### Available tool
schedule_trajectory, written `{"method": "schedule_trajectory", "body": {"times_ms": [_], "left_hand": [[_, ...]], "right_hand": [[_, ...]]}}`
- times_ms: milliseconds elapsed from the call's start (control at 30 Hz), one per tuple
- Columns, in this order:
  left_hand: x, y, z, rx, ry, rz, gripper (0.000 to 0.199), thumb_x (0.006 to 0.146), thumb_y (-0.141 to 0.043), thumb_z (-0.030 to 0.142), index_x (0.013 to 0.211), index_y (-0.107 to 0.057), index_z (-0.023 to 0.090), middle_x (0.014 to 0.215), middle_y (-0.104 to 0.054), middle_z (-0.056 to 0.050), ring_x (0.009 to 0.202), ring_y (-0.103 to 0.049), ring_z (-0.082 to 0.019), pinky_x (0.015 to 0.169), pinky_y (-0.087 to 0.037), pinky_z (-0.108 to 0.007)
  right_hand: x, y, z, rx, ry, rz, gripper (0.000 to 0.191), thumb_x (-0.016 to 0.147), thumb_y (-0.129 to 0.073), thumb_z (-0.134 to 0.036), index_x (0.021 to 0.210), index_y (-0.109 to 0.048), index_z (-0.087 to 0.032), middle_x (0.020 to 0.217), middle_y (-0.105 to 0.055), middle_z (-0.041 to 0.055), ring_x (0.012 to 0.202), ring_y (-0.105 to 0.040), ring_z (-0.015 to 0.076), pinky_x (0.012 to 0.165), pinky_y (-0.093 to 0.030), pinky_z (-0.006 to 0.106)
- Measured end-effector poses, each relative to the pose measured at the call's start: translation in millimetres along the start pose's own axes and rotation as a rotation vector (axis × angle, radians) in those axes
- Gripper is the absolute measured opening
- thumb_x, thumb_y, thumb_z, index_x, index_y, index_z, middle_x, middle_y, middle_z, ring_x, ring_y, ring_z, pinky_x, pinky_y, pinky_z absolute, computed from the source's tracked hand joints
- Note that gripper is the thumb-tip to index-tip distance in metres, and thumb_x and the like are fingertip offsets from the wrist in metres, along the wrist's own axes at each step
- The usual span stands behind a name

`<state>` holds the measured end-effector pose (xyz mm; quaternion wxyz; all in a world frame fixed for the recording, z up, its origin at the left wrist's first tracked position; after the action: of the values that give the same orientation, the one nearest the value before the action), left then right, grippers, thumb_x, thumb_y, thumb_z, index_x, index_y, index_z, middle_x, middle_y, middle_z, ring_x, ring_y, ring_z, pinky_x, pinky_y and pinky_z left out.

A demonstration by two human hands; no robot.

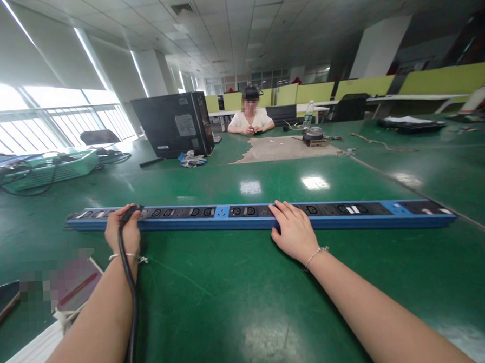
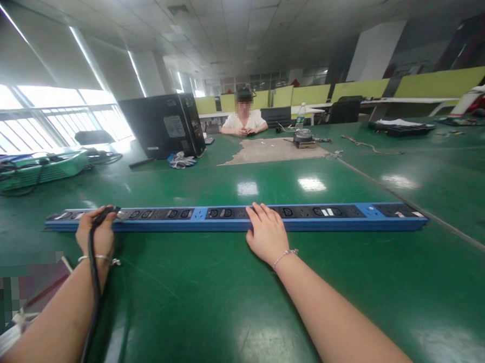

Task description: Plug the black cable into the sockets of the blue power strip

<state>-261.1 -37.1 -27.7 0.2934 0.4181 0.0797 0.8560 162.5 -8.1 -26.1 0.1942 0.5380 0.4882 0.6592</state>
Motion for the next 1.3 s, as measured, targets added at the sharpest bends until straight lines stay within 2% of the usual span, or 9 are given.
{"method": "schedule_trajectory", "body": {"times_ms": [100,233,400,567,767,933,1300], "left_hand": [[-2,-2.1,7,-0.045,0.124,0.128,0.035,0.074,-0.061,0.036,0.104,-0.057,0.020,0.105,-0.064,0.005,0.102,-0.058,-0.022,0.094,-0.041,-0.042],[-5,-7.9,37,-0.031,0.152,0.056,0.030,0.074,-0.062,0.034,0.101,-0.060,0.022,0.100,-0.067,0.004,0.099,-0.059,-0.023,0.093,-0.042,-0.043],[-11,-21.1,68,-0.070,0.083,-0.038,0.029,0.073,-0.062,0.034,0.098,-0.059,0.022,0.097,-0.068,-0.002,0.094,-0.061,-0.021,0.090,-0.045,-0.041],[-25,-47.9,95,-0.137,-0.024,-0.208,0.035,0.077,-0.056,0.034,0.110,-0.053,0.023,0.107,-0.064,-0.005,0.100,-0.059,-0.019,0.091,-0.045,-0.037],[-45,-77.8,129,-0.123,-0.179,-0.444,0.034,0.079,-0.049,0.027,0.113,-0.051,0.024,0.112,-0.061,-0.004,0.102,-0.058,-0.019,0.093,-0.043,-0.036],[-49,-90.3,131,-0.078,-0.224,-0.473,0.031,0.082,-0.047,0.028,0.112,-0.052,0.024,0.112,-0.061,-0.006,0.102,-0.057,-0.021,0.093,-0.043,-0.039],[-54,-96.8,131,0.024,-0.327,-0.454,0.030,0.083,-0.048,0.031,0.112,-0.052,0.025,0.107,-0.063,-0.004,0.097,-0.059,-0.020,0.088,-0.045,-0.036]], "right_hand": [[0,0,0,-0.003,-0.003,0.001,0.052,0.077,-0.047,-0.023,0.129,-0.047,-0.017,0.136,-0.045,0.0074,0.125,-0.035,0.0229,0.103,-0.026,0.039],[0,-1,0,-0.002,0.001,0.009,0.052,0.077,-0.048,-0.023,0.129,-0.047,-0.017,0.135,-0.046,0.0073,0.125,-0.035,0.0227,0.103,-0.026,0.039],[0,-1,0,-0.002,0.000,0.019,0.052,0.077,-0.047,-0.023,0.128,-0.047,-0.017,0.135,-0.046,0.0070,0.125,-0.035,0.0226,0.103,-0.026,0.038],[0,0,0,0.008,-0.004,0.021,0.052,0.077,-0.047,-0.023,0.129,-0.047,-0.018,0.135,-0.046,0.0070,0.124,-0.036,0.0227,0.103,-0.026,0.039],[-1,0,-1,0.003,-0.015,0.026,0.052,0.077,-0.047,-0.023,0.128,-0.047,-0.018,0.135,-0.046,0.0068,0.124,-0.036,0.0226,0.103,-0.026,0.038],[-1,0,-2,0.006,-0.019,0.024,0.052,0.076,-0.048,-0.023,0.128,-0.047,-0.018,0.135,-0.046,0.0068,0.124,-0.036,0.0225,0.103,-0.025,0.038],[0,0,-3,0.034,-0.024,0.028,0.053,0.076,-0.048,-0.023,0.128,-0.047,-0.018,0.135,-0.046,0.0080,0.124,-0.036,0.0236,0.102,-0.026,0.040]]}}
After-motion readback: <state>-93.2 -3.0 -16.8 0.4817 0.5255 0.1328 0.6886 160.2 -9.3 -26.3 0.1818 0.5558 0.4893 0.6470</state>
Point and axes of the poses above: each hand's wrist, its own x-axis towards the middle knuckle, its own y-axis out of the back of the hand, z = x × y, the point moved 1 cm from there along x, towards the middle knuckle
